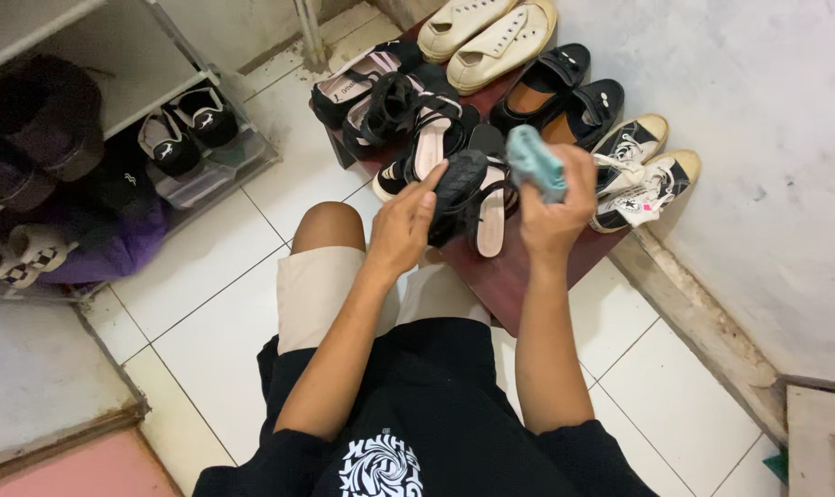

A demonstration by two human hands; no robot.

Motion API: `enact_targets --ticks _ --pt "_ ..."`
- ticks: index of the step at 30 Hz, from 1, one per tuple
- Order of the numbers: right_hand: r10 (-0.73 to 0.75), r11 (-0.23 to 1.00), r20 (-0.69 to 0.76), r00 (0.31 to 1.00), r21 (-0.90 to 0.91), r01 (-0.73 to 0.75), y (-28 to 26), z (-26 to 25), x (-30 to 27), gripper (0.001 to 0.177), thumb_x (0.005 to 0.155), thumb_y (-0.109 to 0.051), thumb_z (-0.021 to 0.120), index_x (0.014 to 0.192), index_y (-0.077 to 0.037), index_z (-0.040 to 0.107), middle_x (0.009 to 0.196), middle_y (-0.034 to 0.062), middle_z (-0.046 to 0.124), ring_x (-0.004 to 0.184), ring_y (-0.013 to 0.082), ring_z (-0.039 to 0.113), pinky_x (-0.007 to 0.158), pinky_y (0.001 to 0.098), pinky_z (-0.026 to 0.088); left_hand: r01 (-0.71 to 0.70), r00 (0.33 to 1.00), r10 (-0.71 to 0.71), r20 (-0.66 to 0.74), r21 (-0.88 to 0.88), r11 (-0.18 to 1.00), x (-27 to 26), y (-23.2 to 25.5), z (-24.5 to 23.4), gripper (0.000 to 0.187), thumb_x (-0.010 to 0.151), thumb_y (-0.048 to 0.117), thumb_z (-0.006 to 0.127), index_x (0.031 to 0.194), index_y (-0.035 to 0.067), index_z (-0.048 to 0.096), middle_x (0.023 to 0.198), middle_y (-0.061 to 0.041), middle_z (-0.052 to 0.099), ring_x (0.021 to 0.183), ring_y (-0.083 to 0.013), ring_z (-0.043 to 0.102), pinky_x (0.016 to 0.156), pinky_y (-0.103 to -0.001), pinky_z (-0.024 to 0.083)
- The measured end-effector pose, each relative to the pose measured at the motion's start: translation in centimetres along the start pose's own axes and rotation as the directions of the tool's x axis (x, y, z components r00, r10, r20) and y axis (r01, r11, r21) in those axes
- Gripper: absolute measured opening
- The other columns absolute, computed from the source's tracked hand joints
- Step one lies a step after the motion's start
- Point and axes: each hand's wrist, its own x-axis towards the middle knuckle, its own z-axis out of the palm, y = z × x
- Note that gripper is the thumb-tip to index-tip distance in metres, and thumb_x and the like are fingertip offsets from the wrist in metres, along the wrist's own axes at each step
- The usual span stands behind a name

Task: The person sits on the floor and wipes several pairs of shoes with a light blue cloth. They pick up each shoe from a nearby shelf or stool, wipe the exterior surfaces, and return the shoes to the shelf or stool.

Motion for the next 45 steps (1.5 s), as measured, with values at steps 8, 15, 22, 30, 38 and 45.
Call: enact_targets --ticks 8,15,22,30,38,45 --pt "-0.092 0.995 0.334 0.938 0.066 0.074 -2.2 2.1 -6.1 0.037 0.071 0.002 0.071 0.108 -0.004 0.073 0.111 0.0114 0.072 0.106 0.0307 0.066 0.097 0.0383 0.053 -0.115 0.968 0.091 -0.232 -0.091 0.989 1.8 -2.0 1.9 0.053 0.113 0.037 0.026 0.152 0.010 0.050 0.134 -0.021 0.065 0.124 -0.0388 0.062 0.105 -0.041 0.046" --pt "0.129 0.965 0.374 0.918 0.165 -0.202 1.4 -2.4 -3.2 0.036 0.073 -0.003 0.067 0.109 0.000 0.071 0.102 0.0103 0.072 0.093 0.0188 0.067 0.085 0.0302 0.054 -0.162 0.981 0.190 0.037 -0.380 0.911 2.4 -2.7 2.7 0.051 0.115 0.034 0.029 0.153 0.004 0.046 0.151 -0.017 0.057 0.144 -0.0285 0.053 0.120 -0.036 0.036" --pt "0.042 0.992 -0.172 0.984 -0.114 -0.062 1.0 -2.4 -0.1 0.030 0.082 0.003 0.070 0.112 -0.003 0.069 0.112 0.0090 0.068 0.109 0.0229 0.065 0.101 0.0350 0.051 -0.182 0.970 0.230 0.079 -0.388 0.903 2.1 -1.5 3.5 0.049 0.113 0.031 0.038 0.152 0.003 0.047 0.152 -0.020 0.055 0.144 -0.0313 0.052 0.119 -0.036 0.037" --pt "0.012 0.992 0.393 0.920 0.110 -0.059 -2.3 2.0 -5.5 0.033 0.072 0.001 0.075 0.104 -0.007 0.075 0.106 0.0088 0.073 0.102 0.0238 0.068 0.092 0.0340 0.053 -0.122 0.988 0.095 -0.124 -0.237 0.964 3.3 -3.0 1.5 0.048 0.113 0.027 0.034 0.151 0.004 0.050 0.148 -0.019 0.058 0.141 -0.0308 0.054 0.116 -0.035 0.040" --pt "0.085 0.996 0.231 0.969 -0.031 -0.080 -0.3 -0.9 0.0 0.024 0.078 -0.005 0.075 0.102 -0.003 0.073 0.103 0.0108 0.072 0.096 0.0229 0.070 0.089 0.0334 0.055 -0.031 0.994 0.056 0.097 -0.240 0.970 2.8 -1.0 0.5 0.047 0.104 0.024 0.050 0.149 0.012 0.053 0.135 -0.018 0.067 0.125 -0.0286 0.066 0.107 -0.034 0.047" --pt "-0.056 0.981 0.015 0.998 -0.187 0.058 -0.9 1.0 -0.5 0.029 0.079 -0.001 0.076 0.106 -0.007 0.070 0.109 0.0091 0.071 0.106 0.0286 0.065 0.097 0.0387 0.050 -0.177 0.984 0.171 -0.047 -0.309 0.935 2.9 -1.7 2.5 0.045 0.109 0.019 0.048 0.153 0.006 0.048 0.150 -0.021 0.057 0.140 -0.0324 0.056 0.114 -0.036 0.041"
